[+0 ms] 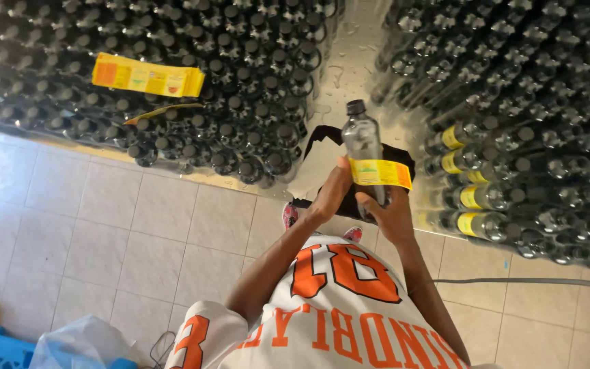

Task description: The person is applying labels to plastic bottles and cleaning the sole of a black shoe using a cloth and liquid.

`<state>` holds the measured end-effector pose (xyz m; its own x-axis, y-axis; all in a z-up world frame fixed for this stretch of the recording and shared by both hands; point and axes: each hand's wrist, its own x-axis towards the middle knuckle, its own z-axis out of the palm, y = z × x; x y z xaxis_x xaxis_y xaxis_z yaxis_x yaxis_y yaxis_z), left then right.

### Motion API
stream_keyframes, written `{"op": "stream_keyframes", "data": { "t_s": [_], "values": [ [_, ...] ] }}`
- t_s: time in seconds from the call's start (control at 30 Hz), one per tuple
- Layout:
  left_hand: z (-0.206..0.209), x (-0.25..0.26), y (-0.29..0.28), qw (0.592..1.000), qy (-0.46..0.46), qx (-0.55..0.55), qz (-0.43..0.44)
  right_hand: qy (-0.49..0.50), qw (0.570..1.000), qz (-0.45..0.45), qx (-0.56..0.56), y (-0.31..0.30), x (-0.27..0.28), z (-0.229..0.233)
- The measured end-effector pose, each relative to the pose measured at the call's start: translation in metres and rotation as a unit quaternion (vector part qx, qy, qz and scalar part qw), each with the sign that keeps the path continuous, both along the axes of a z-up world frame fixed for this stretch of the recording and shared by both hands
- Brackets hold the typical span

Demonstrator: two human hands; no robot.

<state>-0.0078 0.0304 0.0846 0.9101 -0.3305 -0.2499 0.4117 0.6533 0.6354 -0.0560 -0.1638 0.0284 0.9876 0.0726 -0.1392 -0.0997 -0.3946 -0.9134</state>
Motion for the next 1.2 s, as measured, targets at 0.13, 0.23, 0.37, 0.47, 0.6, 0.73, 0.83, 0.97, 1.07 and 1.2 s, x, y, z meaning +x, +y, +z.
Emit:
{"op": "stream_keyframes", "data": {
  "t_s": [0.13,0.23,0.37,0.47,0.6,0.73,0.83,0.97,1.07,1.2],
  "values": [
    [-0.034,0.005,-0.002,0.987,-0.15,0.028,0.055,0.041,0.999,0.016,0.005,0.001,-0.001,0.005],
    [-0.01,0.007,-0.002,0.985,-0.132,0.061,0.092,0.055,0.998,0.037,0.023,0.011,-0.009,0.02],
    [0.011,0.007,-0.002,0.984,-0.091,0.109,0.111,0.045,0.998,0.047,-0.017,0.037,-0.007,0.076],
    [0.016,0.005,-0.009,0.981,-0.055,0.127,0.137,0.035,0.998,0.033,-0.038,0.046,-0.007,0.092],
    [0.033,-0.001,-0.019,0.981,-0.032,0.133,0.134,0.011,1.0,0.004,-0.028,0.038,-0.003,0.084],
    [0.019,-0.003,-0.021,0.983,0.015,0.139,0.12,-0.012,0.999,-0.005,-0.041,0.043,-0.005,0.091],
    [0.008,0.009,-0.017,0.977,0.092,0.134,0.134,-0.046,0.996,0.001,-0.075,0.047,-0.01,0.09],
    [0.045,0.006,-0.018,0.966,0.041,0.162,0.197,-0.086,0.987,0.003,-0.132,0.054,-0.013,0.094],
    [0.048,0.001,-0.021,0.967,0.011,0.165,0.193,-0.148,0.974,-0.001,-0.173,0.051,-0.013,0.091],
    [0.041,-0.009,-0.027,0.975,-0.002,0.156,0.156,-0.169,0.97,-0.011,-0.175,0.05,-0.013,0.088]
  ]
}}
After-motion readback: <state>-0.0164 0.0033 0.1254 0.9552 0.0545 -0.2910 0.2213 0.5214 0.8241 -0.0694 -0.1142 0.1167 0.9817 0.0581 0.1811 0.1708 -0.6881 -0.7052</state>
